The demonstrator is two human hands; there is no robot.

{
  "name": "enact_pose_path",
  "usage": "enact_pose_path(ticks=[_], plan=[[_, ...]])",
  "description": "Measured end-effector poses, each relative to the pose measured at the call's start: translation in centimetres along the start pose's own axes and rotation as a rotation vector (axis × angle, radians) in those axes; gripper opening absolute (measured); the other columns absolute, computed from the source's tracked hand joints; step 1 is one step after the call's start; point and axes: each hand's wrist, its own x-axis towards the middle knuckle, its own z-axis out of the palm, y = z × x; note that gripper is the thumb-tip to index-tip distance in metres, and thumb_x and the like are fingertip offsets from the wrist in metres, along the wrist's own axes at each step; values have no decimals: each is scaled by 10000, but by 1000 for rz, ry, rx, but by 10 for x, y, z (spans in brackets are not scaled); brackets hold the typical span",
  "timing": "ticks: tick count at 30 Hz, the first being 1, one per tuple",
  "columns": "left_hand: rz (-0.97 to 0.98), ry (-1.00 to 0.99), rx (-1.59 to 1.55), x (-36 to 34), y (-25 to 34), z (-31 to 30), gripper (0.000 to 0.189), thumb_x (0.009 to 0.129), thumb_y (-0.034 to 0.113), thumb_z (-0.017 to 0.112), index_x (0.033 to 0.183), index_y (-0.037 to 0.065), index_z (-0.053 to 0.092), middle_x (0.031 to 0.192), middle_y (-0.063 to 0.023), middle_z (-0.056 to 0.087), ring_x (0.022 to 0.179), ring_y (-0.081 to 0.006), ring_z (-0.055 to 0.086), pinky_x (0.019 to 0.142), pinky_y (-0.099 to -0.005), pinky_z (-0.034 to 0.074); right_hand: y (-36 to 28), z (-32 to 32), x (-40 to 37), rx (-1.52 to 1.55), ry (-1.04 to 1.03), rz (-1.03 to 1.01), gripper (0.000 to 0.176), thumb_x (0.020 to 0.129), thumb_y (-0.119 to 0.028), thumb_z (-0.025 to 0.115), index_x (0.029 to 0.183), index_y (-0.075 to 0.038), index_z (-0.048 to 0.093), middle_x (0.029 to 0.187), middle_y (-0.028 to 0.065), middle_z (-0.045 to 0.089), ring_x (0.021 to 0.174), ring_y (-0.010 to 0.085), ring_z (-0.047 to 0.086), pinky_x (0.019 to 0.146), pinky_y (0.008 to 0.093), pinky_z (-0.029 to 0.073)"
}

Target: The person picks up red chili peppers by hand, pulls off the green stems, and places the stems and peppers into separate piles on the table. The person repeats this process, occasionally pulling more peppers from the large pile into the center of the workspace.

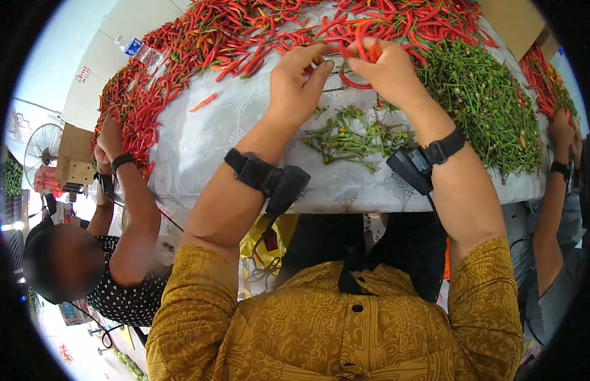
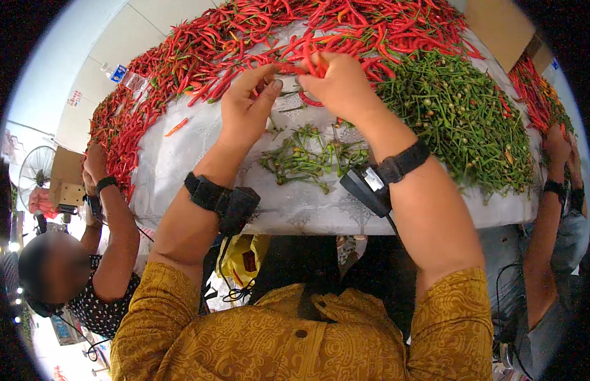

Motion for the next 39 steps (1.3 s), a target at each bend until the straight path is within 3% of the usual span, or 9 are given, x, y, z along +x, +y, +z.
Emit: enact_pose_path(ticks=[1,5,9,13,16,25,31,34,39], plan=[[-93,5,-112,-1,2,0,235,772,145,603,979,34,596,830,-45,587,682,-109,493,620,-242,419,0,-1,1,140,98,-31,188,697,-148,634,819,-14,581,671,40,579,609,126,535,583,265,424],[-64,10,-160,-1,-5,2,287,775,159,613,1024,22,578,859,-26,580,670,-75,448,618,-219,407,-11,-9,1,587,292,-129,129,766,-170,613,751,-50,567,605,-11,513,535,50,456,490,205,368],[-114,-76,-258,-3,2,2,287,793,180,603,1007,-9,580,868,-46,593,730,-86,496,660,-220,416,-11,-6,2,975,150,-29,133,782,-180,605,785,-62,546,612,6,530,514,52,461,461,183,357],[-255,-220,-521,-3,6,2,268,813,187,581,965,-34,591,828,-54,612,776,-92,533,702,-220,422,-10,1,0,901,156,-23,143,779,-186,613,804,-66,540,619,6,540,522,52,474,459,171,362],[-299,-273,-455,-3,5,2,239,816,167,573,960,-22,598,818,-60,620,761,-93,541,700,-221,422,-10,2,1,846,197,-57,136,776,-185,618,805,-72,548,636,-1,547,535,43,473,457,163,357],[-483,-234,-568,-3,-2,3,186,806,84,548,961,-4,604,737,-3,563,657,-74,472,613,-202,370,-11,4,-1,703,120,-59,184,782,-161,613,890,-17,577,619,-2,505,532,42,434,473,180,349],[-314,-360,-297,-5,1,1,200,817,83,512,973,-13,593,730,6,553,650,-65,456,601,-196,354,-4,2,2,634,136,13,201,793,-209,602,845,-16,572,567,-15,482,480,39,403,437,184,320],[-325,-352,-421,-6,9,2,193,797,96,529,932,-23,599,752,-14,566,684,-80,477,628,-210,368,1,-1,2,723,173,52,206,798,-230,595,796,-27,562,563,-13,480,475,44,411,424,185,313],[-227,-402,-352,-2,1,-9,188,742,123,575,861,-17,614,771,-54,563,749,-133,507,676,-251,390,5,-5,8,1035,374,240,197,792,-218,600,796,-28,547,633,80,557,443,70,422,378,189,320]])
